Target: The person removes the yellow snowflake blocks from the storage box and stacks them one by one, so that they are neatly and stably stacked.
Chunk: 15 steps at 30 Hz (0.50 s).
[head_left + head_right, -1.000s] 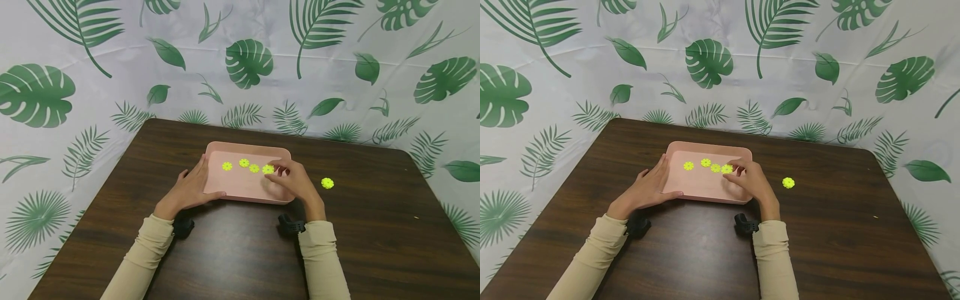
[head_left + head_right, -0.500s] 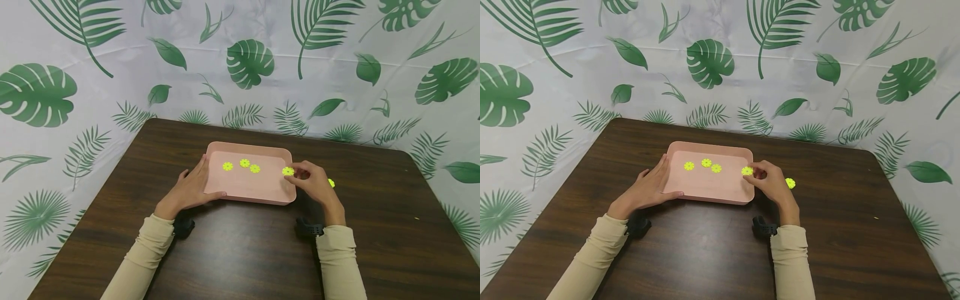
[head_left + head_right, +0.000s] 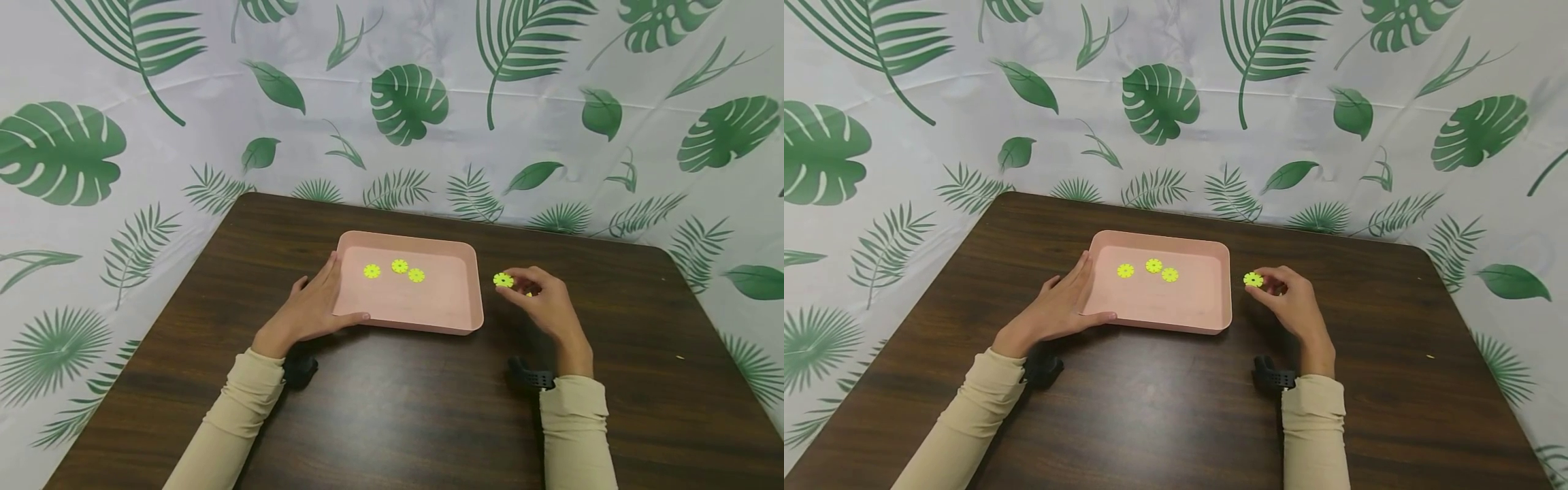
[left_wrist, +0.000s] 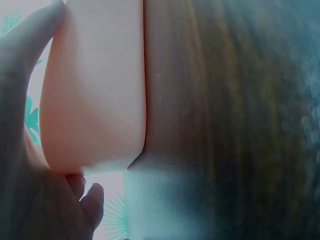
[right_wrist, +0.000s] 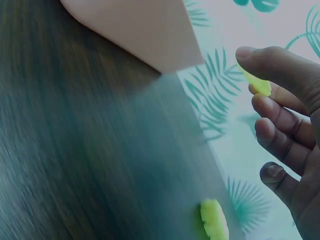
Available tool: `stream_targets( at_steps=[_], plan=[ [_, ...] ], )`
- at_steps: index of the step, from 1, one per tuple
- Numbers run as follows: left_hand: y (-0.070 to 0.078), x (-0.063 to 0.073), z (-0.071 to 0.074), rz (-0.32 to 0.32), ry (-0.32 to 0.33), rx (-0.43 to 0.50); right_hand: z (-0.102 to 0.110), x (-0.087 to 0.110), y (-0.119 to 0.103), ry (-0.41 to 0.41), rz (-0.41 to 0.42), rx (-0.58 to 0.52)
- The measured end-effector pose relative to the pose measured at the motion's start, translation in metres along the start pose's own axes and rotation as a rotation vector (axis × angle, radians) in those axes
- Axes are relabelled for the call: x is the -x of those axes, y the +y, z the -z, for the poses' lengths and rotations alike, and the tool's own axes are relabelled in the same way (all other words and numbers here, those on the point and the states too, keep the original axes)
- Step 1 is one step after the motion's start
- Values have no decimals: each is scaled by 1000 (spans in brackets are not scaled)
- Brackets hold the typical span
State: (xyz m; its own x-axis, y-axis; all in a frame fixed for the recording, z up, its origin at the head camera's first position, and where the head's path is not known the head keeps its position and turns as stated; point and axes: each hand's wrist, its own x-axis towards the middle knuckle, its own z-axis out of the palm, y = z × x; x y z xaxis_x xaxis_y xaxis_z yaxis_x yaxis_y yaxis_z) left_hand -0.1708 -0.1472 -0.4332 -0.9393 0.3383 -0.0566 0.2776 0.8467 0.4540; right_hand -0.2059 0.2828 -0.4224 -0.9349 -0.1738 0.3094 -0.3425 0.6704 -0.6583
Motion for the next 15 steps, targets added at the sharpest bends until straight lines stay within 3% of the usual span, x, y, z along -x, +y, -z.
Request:
stream_targets(
  at_steps=[15],
  plan=[
    [-1, 0, 0, 2, 0, 6, 28, 19, 29, 77, -117, 30]
  ],
)
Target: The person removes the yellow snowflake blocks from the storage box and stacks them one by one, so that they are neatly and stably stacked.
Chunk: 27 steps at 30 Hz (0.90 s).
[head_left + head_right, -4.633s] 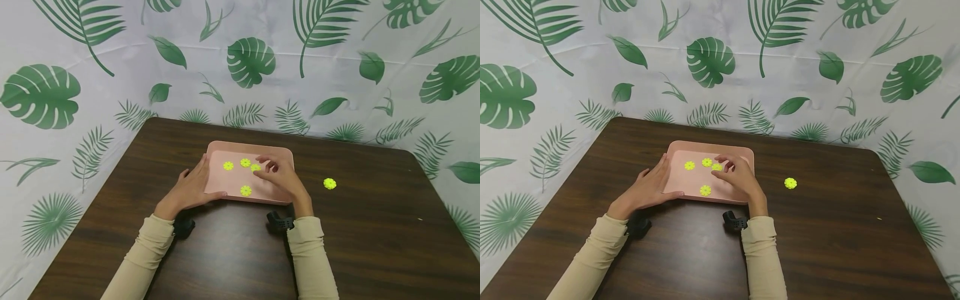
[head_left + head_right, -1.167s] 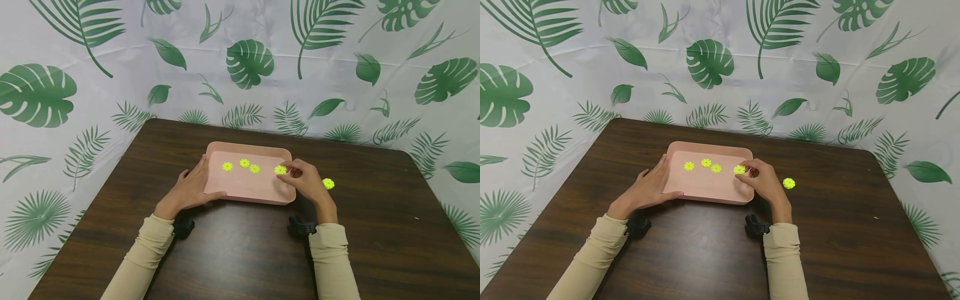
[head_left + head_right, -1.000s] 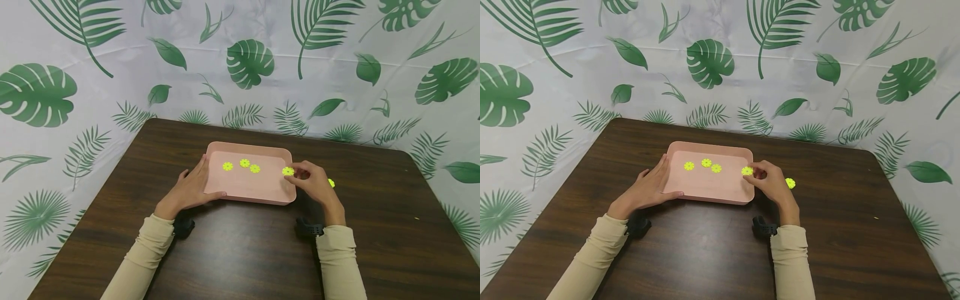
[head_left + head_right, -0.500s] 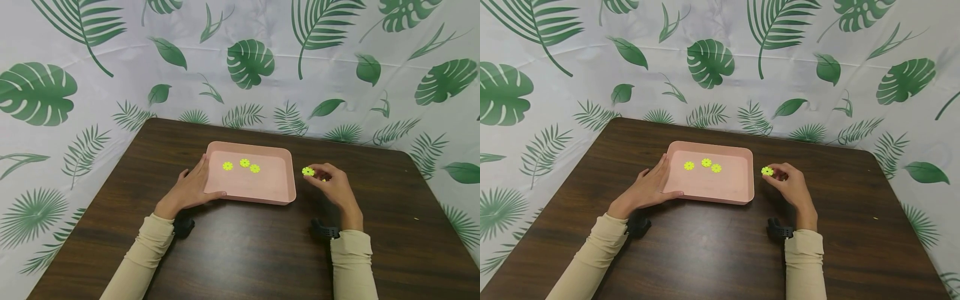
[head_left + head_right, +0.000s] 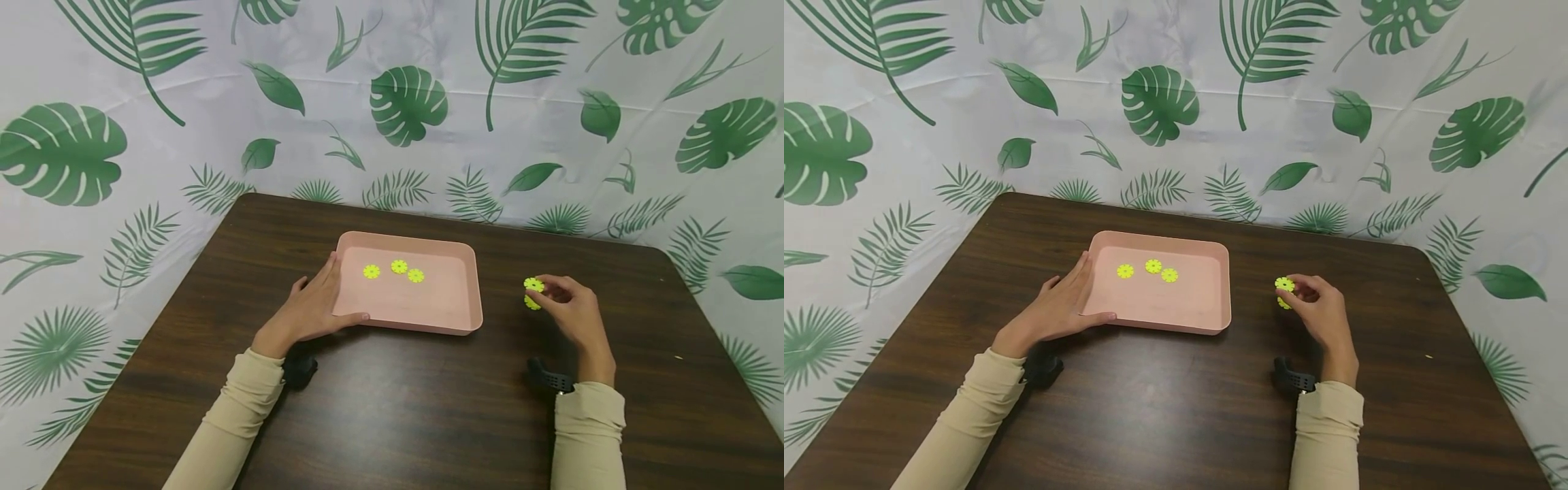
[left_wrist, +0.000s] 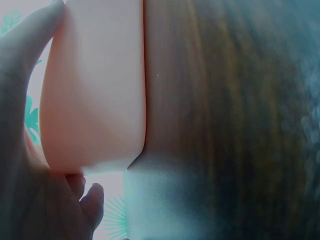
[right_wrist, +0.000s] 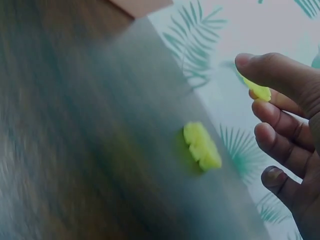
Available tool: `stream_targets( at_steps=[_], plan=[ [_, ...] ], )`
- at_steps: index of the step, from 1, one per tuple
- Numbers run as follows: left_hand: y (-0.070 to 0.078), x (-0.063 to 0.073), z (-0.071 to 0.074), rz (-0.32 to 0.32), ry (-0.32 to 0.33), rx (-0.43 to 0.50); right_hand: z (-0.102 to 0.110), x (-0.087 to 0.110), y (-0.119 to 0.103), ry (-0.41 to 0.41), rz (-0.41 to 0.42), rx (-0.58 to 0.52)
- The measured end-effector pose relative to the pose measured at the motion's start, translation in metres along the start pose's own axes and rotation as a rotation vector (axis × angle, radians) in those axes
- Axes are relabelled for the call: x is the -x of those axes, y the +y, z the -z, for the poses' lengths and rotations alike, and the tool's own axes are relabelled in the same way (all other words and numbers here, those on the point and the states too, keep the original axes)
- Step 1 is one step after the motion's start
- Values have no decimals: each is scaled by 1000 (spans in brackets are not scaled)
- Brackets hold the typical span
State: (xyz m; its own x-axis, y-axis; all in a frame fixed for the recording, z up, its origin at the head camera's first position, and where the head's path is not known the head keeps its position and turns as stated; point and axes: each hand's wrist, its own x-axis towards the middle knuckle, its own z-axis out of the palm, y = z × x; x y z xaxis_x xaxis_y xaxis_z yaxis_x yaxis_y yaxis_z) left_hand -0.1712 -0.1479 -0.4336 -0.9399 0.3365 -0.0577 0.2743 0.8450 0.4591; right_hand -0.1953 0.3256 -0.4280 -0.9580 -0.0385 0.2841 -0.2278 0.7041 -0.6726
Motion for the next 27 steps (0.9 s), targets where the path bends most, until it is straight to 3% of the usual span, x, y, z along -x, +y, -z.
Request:
stream_targets(
  at_steps=[17, 27],
  plan=[
    [-2, -3, -1, -4, 1, 15, 3, 7, 24, -33, -108, 92],
    [-2, -3, -2, -3, 2, 2, 3, 9, 28, -68, -119, 94]
  ],
)
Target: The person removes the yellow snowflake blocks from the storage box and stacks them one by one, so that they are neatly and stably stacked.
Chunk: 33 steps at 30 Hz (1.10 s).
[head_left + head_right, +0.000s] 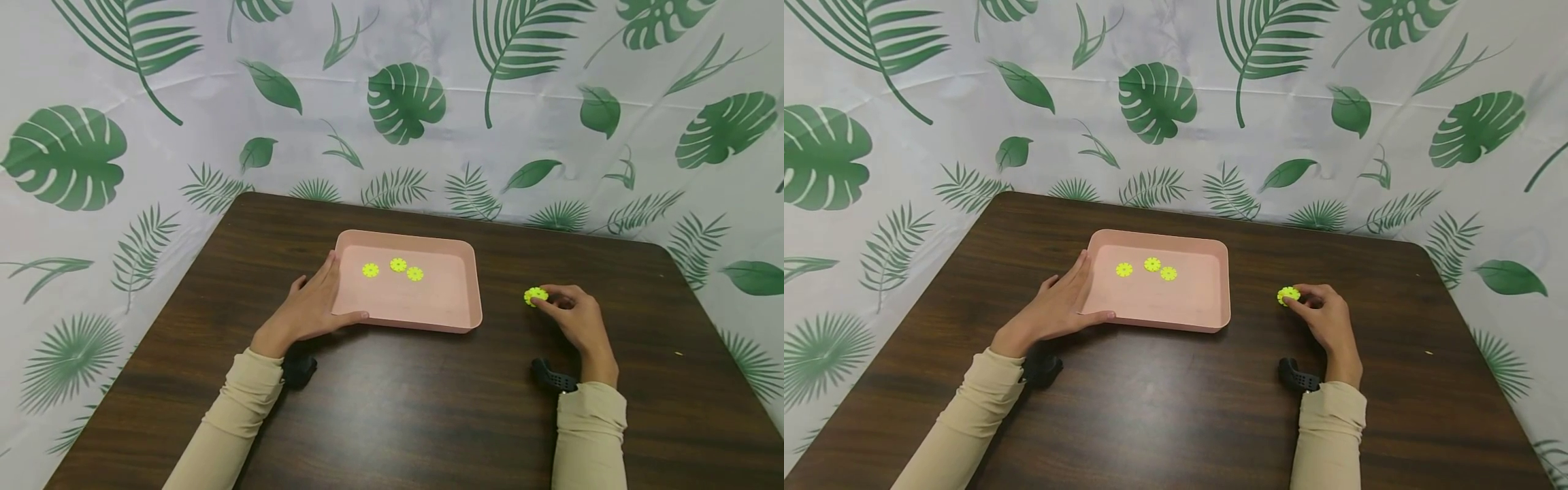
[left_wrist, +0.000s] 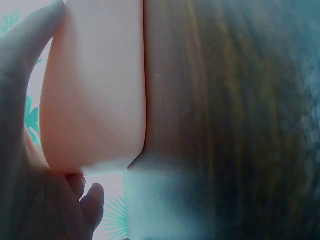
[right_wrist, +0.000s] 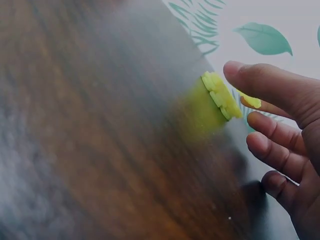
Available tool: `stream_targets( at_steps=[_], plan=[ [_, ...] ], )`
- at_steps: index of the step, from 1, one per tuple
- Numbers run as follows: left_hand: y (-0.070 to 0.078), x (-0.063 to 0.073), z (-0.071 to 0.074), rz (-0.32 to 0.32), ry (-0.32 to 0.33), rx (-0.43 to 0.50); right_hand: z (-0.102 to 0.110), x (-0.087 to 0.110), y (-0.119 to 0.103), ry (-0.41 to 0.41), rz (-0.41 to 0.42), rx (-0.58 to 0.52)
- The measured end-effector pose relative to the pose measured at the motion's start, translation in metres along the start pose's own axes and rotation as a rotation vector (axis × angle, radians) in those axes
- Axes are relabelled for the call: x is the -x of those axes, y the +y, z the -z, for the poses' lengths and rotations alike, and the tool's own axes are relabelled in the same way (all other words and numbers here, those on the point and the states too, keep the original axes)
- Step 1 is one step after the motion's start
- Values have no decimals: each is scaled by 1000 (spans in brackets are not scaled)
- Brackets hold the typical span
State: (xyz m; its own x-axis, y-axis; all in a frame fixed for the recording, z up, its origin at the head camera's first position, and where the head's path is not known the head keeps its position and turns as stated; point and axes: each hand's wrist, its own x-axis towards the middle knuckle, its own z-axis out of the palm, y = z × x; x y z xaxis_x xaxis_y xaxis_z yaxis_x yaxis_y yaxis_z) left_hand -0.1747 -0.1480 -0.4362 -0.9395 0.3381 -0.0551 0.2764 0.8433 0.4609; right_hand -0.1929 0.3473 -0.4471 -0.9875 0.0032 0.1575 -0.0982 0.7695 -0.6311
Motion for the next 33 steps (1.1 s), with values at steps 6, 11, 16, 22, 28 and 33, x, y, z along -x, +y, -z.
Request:
stream_targets(
  at_steps=[6, 11, 16, 22, 28, 33],
  plan=[
    [1, 0, 1, 1, 2, 0, 1, 0, 1, -26, 0, 6],
    [2, 1, 2, -1, 1, 4, 1, 0, 2, -39, -6, 15],
    [1, 0, 2, 1, 3, 4, 1, 0, 1, -47, -21, 25],
    [1, 1, 1, -1, 6, 4, 1, -1, -1, -57, -12, 32],
    [1, 2, 2, -1, 5, -1, 0, -1, -2, -58, -8, 32],
    [0, 0, 1, -2, -3, -6, -2, -3, -10, 7, 24, 6]
  ],
)
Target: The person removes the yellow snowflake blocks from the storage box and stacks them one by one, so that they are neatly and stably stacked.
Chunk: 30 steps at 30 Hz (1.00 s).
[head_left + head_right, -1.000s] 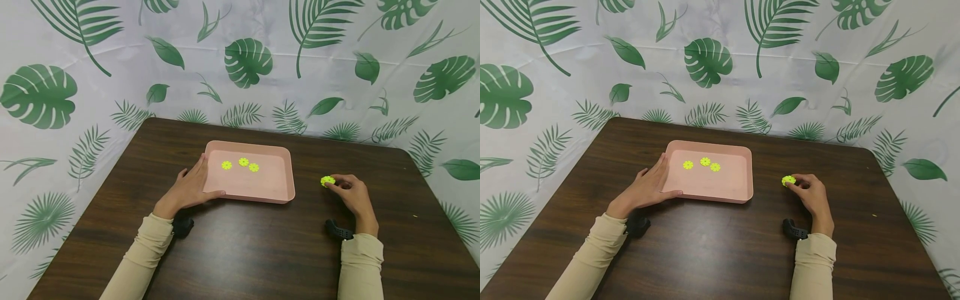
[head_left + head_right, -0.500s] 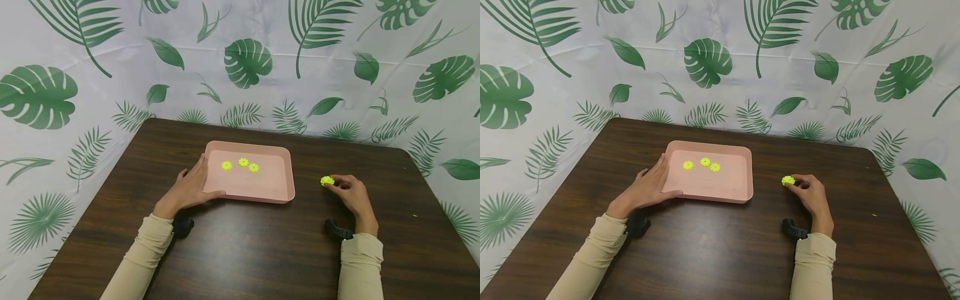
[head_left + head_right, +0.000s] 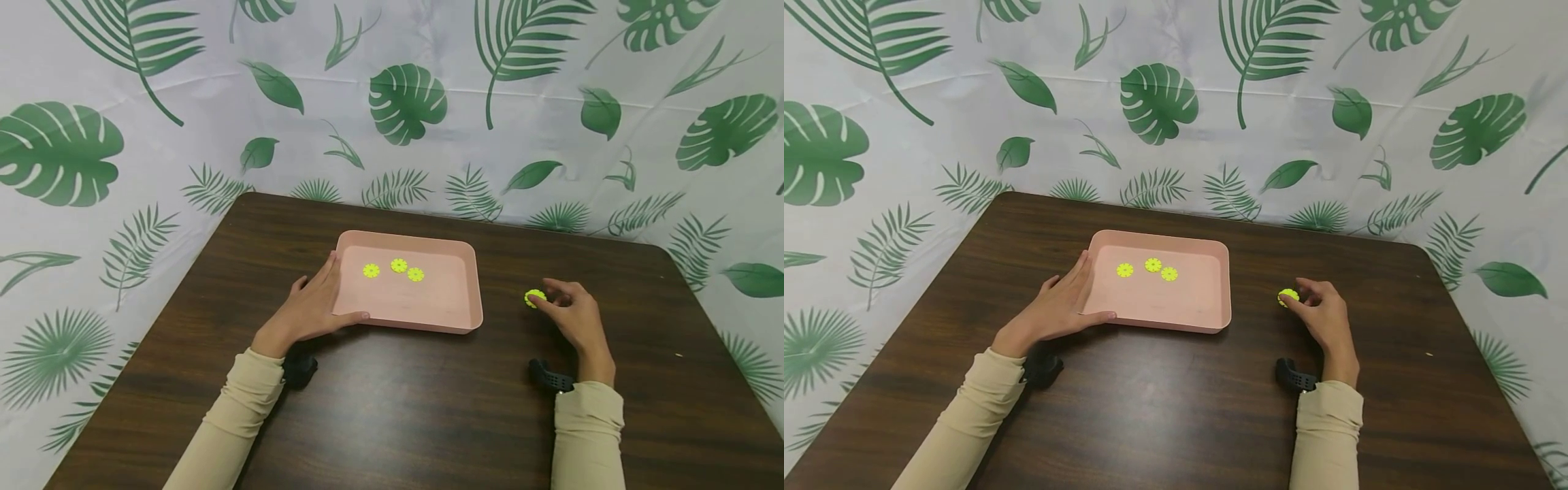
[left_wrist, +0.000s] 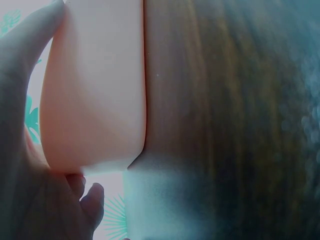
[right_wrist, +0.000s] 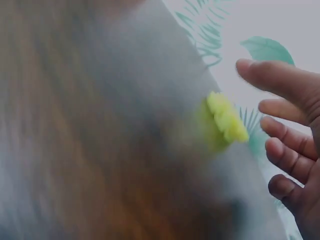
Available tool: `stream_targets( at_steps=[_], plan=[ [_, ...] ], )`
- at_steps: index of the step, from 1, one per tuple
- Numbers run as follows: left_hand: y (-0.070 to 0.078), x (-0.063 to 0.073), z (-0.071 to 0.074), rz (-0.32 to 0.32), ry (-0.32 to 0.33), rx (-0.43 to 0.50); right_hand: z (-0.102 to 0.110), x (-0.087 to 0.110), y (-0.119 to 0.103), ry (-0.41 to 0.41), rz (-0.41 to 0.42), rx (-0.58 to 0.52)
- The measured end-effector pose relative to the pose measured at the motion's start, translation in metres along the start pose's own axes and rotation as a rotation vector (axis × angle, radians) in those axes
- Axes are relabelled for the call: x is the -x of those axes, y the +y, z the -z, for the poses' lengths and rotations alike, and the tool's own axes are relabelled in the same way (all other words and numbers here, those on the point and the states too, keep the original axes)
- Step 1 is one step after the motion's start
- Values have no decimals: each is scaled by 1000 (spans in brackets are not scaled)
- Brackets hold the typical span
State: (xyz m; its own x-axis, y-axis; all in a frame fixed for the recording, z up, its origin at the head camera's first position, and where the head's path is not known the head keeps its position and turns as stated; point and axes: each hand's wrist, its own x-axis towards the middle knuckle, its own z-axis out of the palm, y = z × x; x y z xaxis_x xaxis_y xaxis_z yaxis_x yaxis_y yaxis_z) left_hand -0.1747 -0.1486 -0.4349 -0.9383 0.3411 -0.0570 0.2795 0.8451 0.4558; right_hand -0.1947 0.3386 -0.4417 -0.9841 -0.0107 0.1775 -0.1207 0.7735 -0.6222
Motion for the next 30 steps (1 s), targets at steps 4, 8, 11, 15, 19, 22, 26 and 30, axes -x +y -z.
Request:
stream_targets(
  at_steps=[4, 8, 11, 15, 19, 22, 26, 30],
  plan=[
    [-1, -1, 0, 4, -4, -9, -6, -4, -16, 57, 22, -67],
    [-2, -1, 0, 4, -4, -18, -16, -13, -39, 66, 40, -142],
    [-2, -1, 0, 8, -9, -15, -26, -20, -57, 54, 71, -187],
    [-2, 0, -1, 14, -20, -9, -43, -30, -78, 31, 134, -232],
    [-1, 1, -1, 16, -14, -7, -57, -36, -96, 1, 178, -262],
    [-1, 1, 0, 15, -7, 1, -65, -39, -107, -21, 191, -287],
    [-1, 0, -1, 14, -4, 4, -74, -42, -120, -42, 211, -301],
    [-1, -1, -2, 15, -5, 13, -84, -44, -129, -51, 246, -291]
  ],
)
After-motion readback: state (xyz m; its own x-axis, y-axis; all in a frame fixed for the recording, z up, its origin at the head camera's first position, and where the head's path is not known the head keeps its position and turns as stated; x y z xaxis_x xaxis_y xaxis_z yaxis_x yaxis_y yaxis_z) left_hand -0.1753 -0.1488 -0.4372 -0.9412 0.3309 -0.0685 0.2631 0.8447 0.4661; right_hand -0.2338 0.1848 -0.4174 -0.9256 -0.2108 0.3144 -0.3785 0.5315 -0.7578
